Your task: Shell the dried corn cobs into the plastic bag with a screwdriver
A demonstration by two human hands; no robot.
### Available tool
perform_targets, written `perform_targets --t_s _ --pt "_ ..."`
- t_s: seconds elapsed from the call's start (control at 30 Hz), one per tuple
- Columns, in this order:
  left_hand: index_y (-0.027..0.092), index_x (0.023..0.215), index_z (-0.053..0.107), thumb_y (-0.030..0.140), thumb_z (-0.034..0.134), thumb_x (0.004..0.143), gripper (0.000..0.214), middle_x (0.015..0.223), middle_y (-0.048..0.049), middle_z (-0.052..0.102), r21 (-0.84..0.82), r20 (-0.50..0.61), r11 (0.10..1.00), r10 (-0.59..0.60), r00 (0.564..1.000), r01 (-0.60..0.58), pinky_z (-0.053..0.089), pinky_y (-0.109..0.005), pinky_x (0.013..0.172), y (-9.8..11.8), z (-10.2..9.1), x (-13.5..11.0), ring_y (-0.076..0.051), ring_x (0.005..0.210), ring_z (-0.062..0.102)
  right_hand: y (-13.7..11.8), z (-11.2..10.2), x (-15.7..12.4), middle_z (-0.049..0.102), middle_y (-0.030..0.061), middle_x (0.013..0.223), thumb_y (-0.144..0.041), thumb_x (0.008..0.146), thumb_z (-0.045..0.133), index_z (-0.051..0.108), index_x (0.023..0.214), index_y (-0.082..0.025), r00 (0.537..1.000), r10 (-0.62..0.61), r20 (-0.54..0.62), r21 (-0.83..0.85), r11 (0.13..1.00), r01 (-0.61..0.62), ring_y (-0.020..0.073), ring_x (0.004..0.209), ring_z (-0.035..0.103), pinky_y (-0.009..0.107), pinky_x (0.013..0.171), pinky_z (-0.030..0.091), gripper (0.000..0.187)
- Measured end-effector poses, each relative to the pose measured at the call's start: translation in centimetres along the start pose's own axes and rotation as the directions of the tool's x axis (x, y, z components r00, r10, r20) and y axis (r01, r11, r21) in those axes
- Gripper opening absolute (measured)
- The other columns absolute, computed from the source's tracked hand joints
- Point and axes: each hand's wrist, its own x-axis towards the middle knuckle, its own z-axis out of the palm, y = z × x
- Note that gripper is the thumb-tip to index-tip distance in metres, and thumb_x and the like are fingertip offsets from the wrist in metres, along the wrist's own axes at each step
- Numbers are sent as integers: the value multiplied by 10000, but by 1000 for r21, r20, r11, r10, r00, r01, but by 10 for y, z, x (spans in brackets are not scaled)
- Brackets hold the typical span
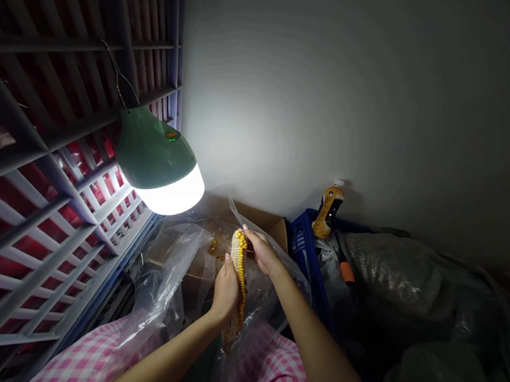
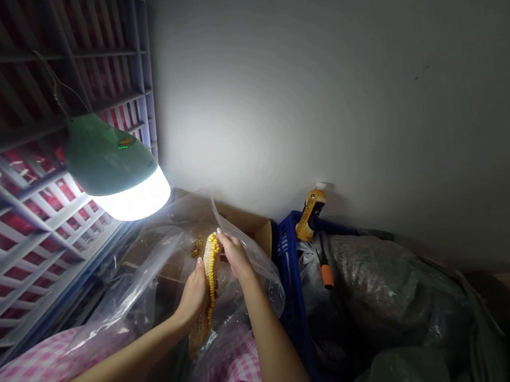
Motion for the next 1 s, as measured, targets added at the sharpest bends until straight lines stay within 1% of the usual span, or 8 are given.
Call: perform_targets --t_s 0.2,0.3,0.37,0.43,0.5,0.7,0.8,1.0 --pt "115 981 557 569 249 804 577 800 -88 634 74 16 989 125 992 -126 427 -293 726 -4 0 4 -196 775 580 -8 -4 -6 622 37 746 -505 684 555 625 893 -141 998 -56 37 -44 997 58 138 650 556 218 547 418 426" --pt "126 1017 541 532 250 821 537 1006 -114 604 140 20 976 167 986 -169 379 -295 834 -5 -1 6 -205 949 541 -14 -2 -11 630 38 753 -485 716 518 641 874 -141 987 -157 25 -237 958 159 154 686 562 231 591 425 398" --pt "140 1012 532 521 237 828 516 1067 -116 580 199 38 967 156 987 -160 349 -296 870 -5 -1 7 -207 1001 516 -18 -2 -14 643 43 751 -461 744 482 660 818 -148 967 -256 -18 -457 862 220 172 720 567 244 636 419 368" --pt "162 956 529 535 205 829 510 1031 -106 591 265 58 953 138 989 -148 344 -306 867 -4 -3 8 -210 980 522 -23 -1 -17 658 59 765 -426 762 462 670 769 -153 936 -348 -54 -653 722 230 186 740 571 254 665 407 343" --pt "184 872 512 559 176 823 506 938 -89 606 336 78 930 128 989 -147 352 -317 844 -2 -4 8 -212 924 541 -27 -1 -20 668 75 782 -388 768 455 674 754 -155 914 -398 -77 -752 625 209 187 727 575 253 663 397 320" --pt "203 801 467 581 123 813 511 808 -67 591 471 121 869 108 987 -153 368 -331 779 7 -8 6 -222 824 557 -29 -7 -18 628 53 586 -357 789 381 646 613 -147 912 -402 -84 -827 538 161 156 553 522 230 508 343 382" --pt "201 860 501 570 128 817 527 907 -89 606 462 119 875 98 988 -142 353 -341 813 7 -8 5 -236 894 546 -22 -12 -12 606 48 545 -348 782 384 641 594 -135 920 -379 -101 -815 561 142 151 524 507 226 485 342 383" --pt "176 964 534 557 149 822 560 1059 -118 582 368 80 923 94 992 -117 323 -334 879 1 -5 10 -236 996 516 -9 -17 -1 657 58 695 -393 798 372 679 819 -138 943 -316 -102 -653 736 176 172 624 580 241 560 434 399"
